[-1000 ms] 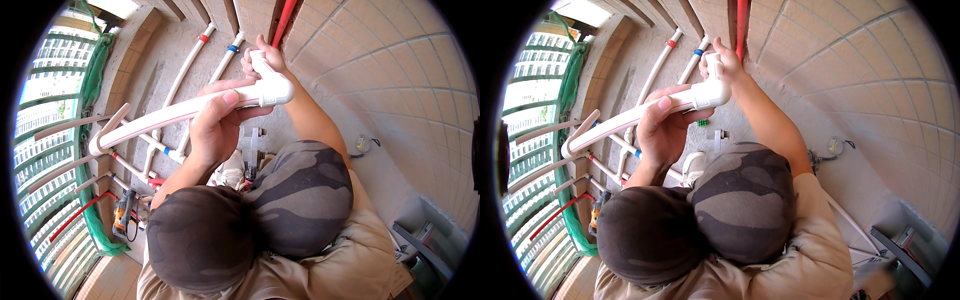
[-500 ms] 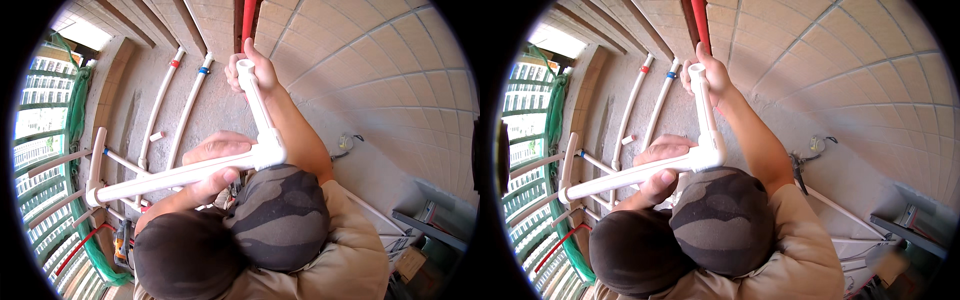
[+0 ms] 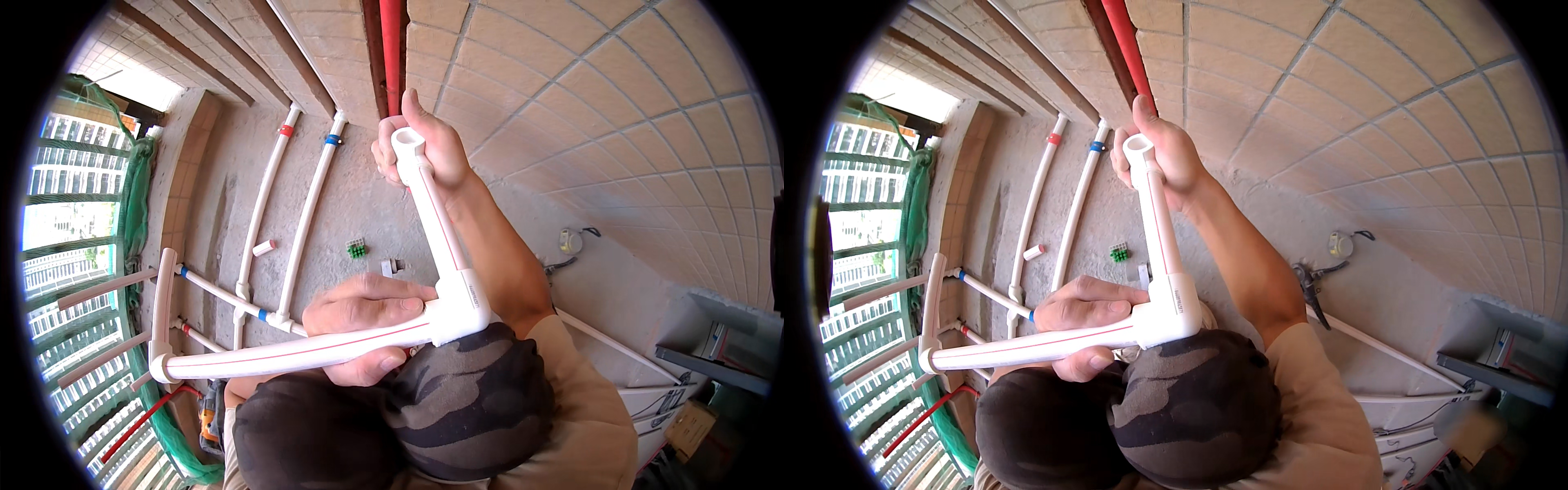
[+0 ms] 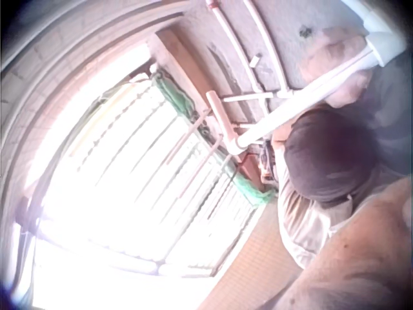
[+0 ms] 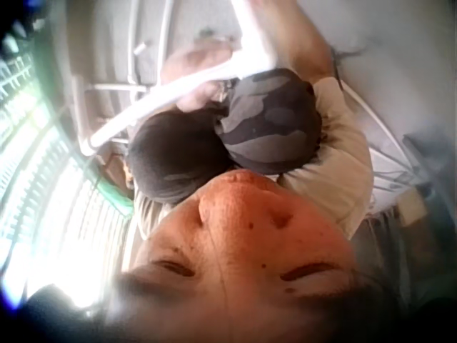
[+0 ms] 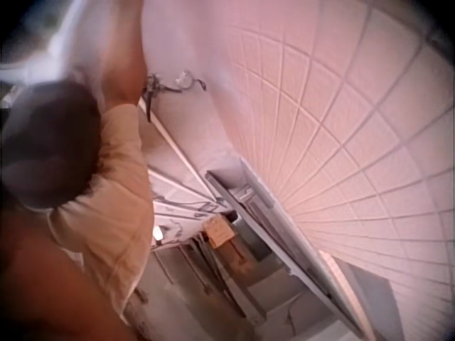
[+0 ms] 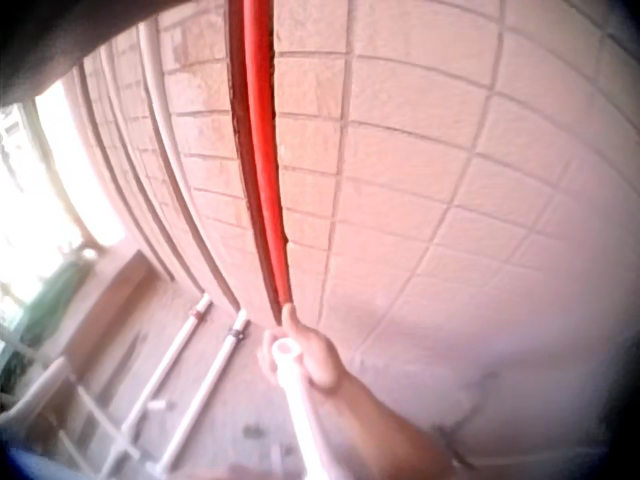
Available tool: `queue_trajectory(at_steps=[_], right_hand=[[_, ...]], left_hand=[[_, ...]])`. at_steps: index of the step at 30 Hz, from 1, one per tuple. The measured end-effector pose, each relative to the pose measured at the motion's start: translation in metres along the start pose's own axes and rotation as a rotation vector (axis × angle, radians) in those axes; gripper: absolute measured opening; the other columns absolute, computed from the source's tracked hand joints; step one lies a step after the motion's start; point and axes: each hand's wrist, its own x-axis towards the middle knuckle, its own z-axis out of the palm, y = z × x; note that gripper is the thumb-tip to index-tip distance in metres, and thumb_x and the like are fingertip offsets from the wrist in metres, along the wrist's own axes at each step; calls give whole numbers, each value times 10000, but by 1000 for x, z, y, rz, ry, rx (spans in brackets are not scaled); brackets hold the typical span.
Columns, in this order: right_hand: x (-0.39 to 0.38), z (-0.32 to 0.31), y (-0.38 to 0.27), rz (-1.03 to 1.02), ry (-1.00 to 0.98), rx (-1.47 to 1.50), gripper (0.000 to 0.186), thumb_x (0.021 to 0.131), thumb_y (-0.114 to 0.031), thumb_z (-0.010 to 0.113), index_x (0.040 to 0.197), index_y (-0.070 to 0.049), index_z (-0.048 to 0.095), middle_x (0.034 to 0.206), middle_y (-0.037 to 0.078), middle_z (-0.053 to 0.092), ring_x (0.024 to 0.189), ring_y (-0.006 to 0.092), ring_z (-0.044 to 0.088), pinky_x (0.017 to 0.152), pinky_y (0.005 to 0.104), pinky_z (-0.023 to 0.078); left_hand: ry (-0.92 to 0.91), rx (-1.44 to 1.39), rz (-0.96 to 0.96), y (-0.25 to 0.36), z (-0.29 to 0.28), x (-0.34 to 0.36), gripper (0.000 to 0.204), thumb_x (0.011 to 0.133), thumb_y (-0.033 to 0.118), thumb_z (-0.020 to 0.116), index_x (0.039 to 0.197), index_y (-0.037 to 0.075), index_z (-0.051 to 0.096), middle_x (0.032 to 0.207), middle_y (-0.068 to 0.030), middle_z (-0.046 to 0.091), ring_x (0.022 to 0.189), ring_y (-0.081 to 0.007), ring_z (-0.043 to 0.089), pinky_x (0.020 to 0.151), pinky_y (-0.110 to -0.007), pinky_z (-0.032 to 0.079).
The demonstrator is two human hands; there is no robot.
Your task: The person sits on the floor and assembles white PVC pipes with fittings. They use a pipe cutter to trim pipe ends and a pipe welding machine to heat and join the pipes and fittings together.
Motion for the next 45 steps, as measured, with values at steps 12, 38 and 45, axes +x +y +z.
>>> queue_trajectory(at_steps=[12,38,45], right_hand=[[-9,4,-6,-4,44,16,772,985,-725,410,663,-47,591,576,72,539,491,172,518,470,293,411],[14,31,-32,-205,126,-211,808,1015,-728,294,643,-73,589,572,48,529,524,147,504,510,272,381],[7,34,-40,-202,170,-220,802,1020,-719,302,646,-72,595,578,49,533,526,148,506,516,274,397]], left_hand=[[40,-52,44,1,9,7,485,939,324,692,1212,-75,651,1051,-321,673,854,-360,731,733,-395,616],[4,-166,-34,-10,-9,-11,469,897,239,696,1286,-19,651,1146,-294,647,972,-357,713,864,-406,600],[27,-219,-48,-9,-4,-8,414,884,199,710,1177,-90,668,1123,-324,660,938,-373,719,824,-417,606]])
